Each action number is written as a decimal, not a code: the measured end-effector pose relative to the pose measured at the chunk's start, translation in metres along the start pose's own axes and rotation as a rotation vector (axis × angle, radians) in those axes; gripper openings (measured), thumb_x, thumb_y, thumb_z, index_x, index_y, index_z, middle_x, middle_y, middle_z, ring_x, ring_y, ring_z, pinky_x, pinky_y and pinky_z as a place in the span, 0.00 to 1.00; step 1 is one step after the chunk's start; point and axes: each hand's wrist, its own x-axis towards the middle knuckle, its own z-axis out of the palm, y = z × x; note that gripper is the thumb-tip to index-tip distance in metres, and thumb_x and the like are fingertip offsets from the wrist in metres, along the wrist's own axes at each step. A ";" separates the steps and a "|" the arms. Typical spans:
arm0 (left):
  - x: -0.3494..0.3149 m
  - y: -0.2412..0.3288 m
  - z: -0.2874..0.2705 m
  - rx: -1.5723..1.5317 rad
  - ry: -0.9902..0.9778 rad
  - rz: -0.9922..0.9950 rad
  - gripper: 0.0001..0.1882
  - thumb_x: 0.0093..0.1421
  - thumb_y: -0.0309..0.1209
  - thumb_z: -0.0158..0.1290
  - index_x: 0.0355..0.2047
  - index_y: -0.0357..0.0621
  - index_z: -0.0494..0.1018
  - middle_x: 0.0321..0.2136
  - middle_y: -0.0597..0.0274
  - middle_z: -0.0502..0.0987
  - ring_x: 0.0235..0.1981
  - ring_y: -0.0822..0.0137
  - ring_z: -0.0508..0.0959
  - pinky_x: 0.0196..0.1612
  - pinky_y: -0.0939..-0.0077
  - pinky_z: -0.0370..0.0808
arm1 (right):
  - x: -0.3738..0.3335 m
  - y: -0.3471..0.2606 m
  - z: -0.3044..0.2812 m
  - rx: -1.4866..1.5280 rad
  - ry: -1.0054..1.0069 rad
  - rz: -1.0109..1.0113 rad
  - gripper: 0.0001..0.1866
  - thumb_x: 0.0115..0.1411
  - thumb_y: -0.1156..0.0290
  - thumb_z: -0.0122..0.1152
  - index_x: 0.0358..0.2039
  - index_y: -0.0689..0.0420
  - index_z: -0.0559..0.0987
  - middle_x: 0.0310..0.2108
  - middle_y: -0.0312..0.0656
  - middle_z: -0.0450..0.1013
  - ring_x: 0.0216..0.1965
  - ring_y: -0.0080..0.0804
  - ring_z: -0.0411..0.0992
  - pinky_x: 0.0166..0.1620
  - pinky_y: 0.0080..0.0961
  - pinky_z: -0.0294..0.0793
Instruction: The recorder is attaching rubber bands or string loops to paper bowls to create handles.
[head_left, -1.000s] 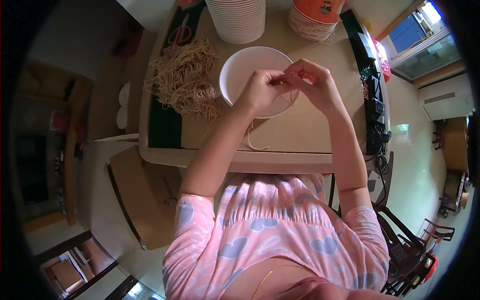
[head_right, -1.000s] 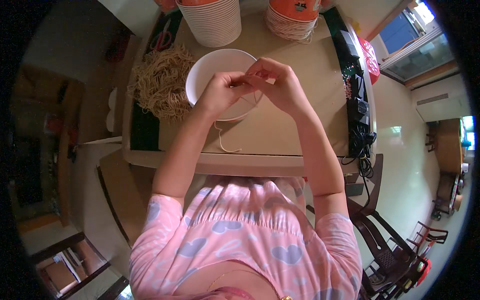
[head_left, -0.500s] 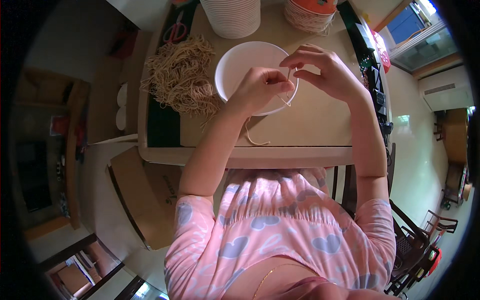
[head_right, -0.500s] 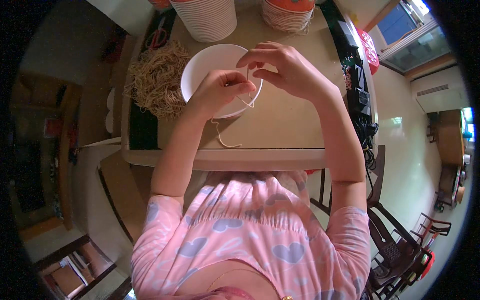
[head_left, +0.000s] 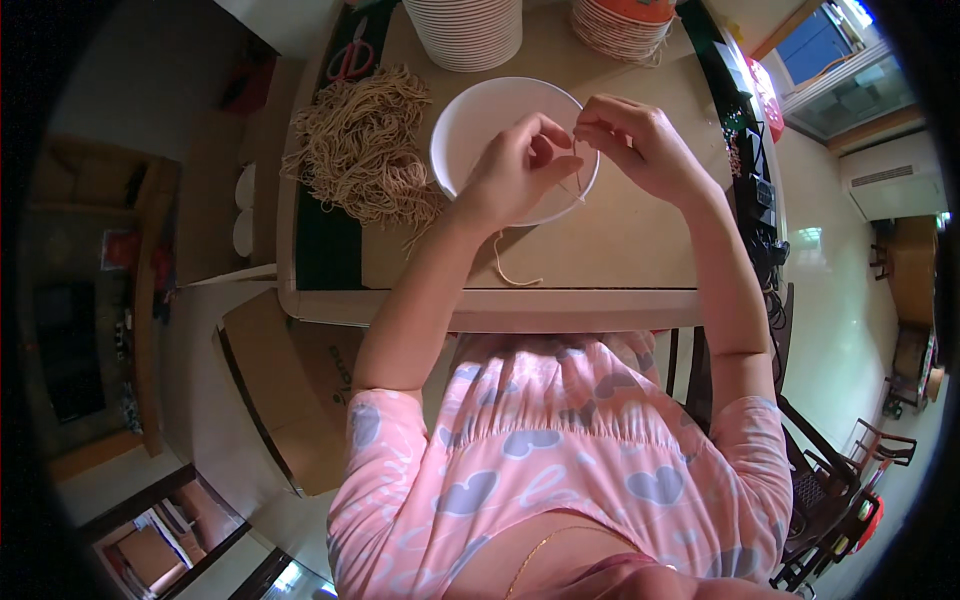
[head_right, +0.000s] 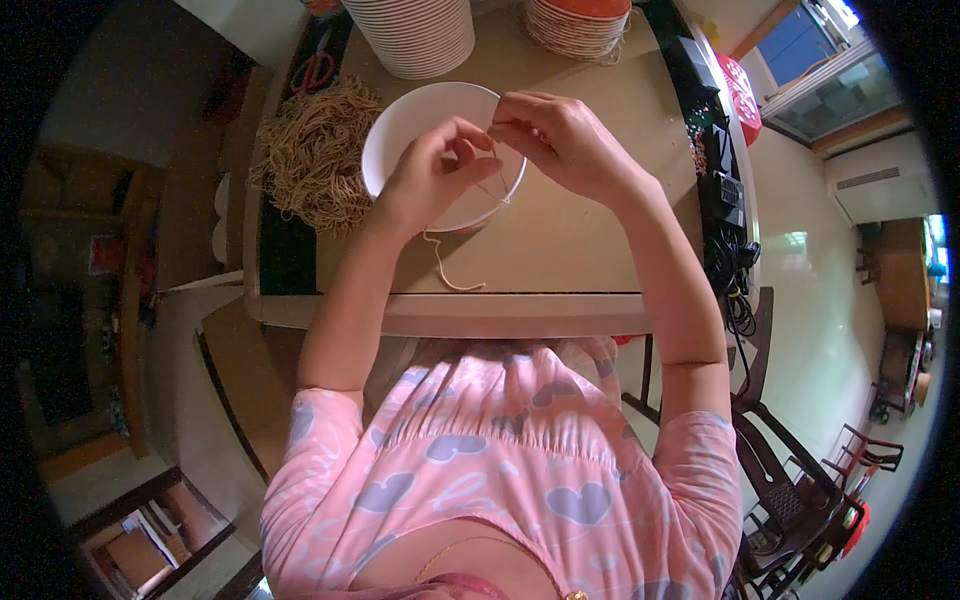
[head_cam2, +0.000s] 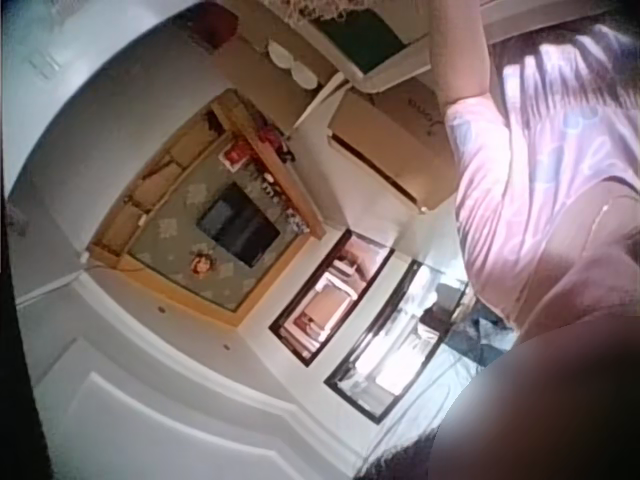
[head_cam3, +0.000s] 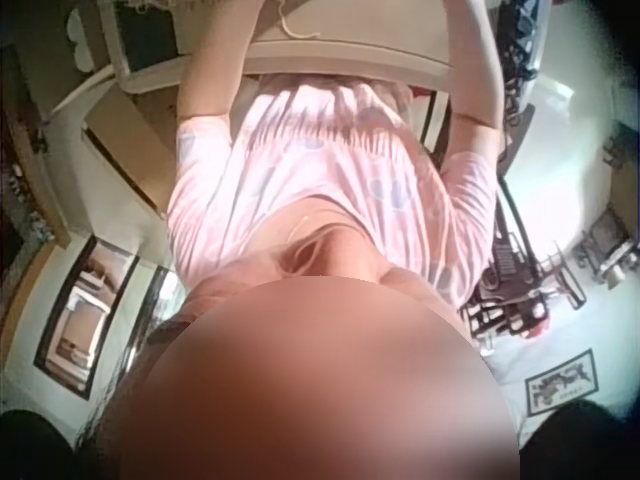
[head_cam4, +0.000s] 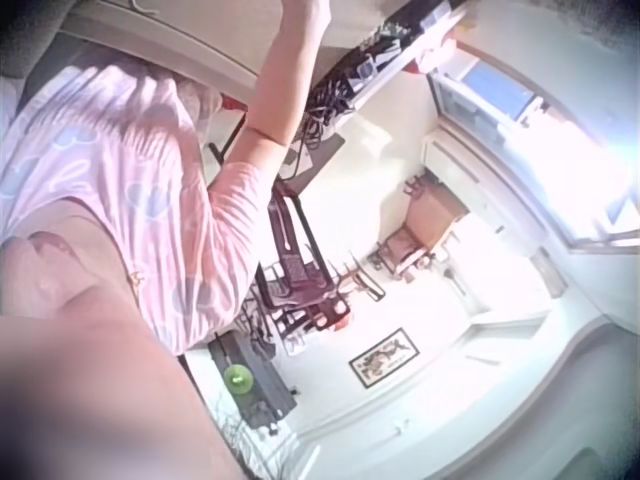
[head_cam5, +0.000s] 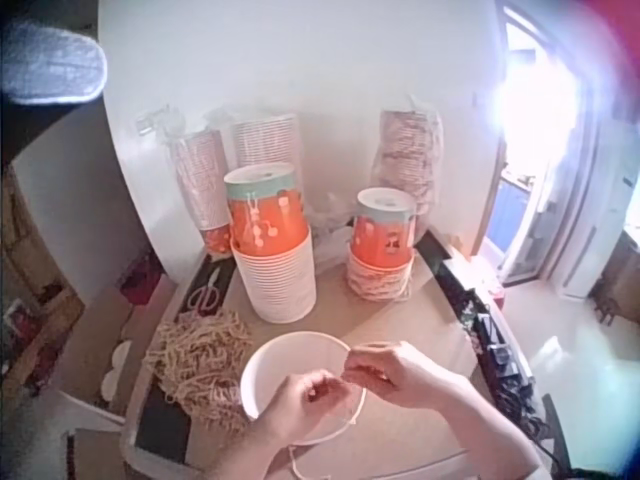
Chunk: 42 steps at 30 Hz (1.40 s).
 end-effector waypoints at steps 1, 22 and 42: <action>-0.003 0.000 0.000 0.059 0.080 0.087 0.08 0.53 0.32 0.63 0.30 0.40 0.80 0.28 0.64 0.74 0.28 0.72 0.74 0.34 0.76 0.72 | -0.001 0.002 0.004 0.060 0.050 0.020 0.05 0.58 0.76 0.59 0.36 0.61 0.76 0.27 0.44 0.72 0.30 0.40 0.73 0.33 0.30 0.73; -0.014 0.011 -0.018 -0.331 -0.076 -0.237 0.06 0.62 0.30 0.54 0.32 0.41 0.74 0.26 0.70 0.72 0.24 0.81 0.70 0.26 0.90 0.65 | -0.024 0.007 0.073 0.431 0.431 0.249 0.03 0.56 0.77 0.63 0.32 0.61 0.79 0.28 0.36 0.73 0.26 0.20 0.67 0.32 0.19 0.69; -0.008 0.007 -0.022 -0.558 -0.042 -0.347 0.10 0.63 0.33 0.55 0.32 0.38 0.79 0.26 0.65 0.79 0.18 0.84 0.68 0.15 0.91 0.57 | -0.033 -0.016 0.109 -0.118 0.840 0.040 0.10 0.52 0.78 0.66 0.36 0.54 0.81 0.34 0.38 0.77 0.36 0.33 0.73 0.43 0.27 0.67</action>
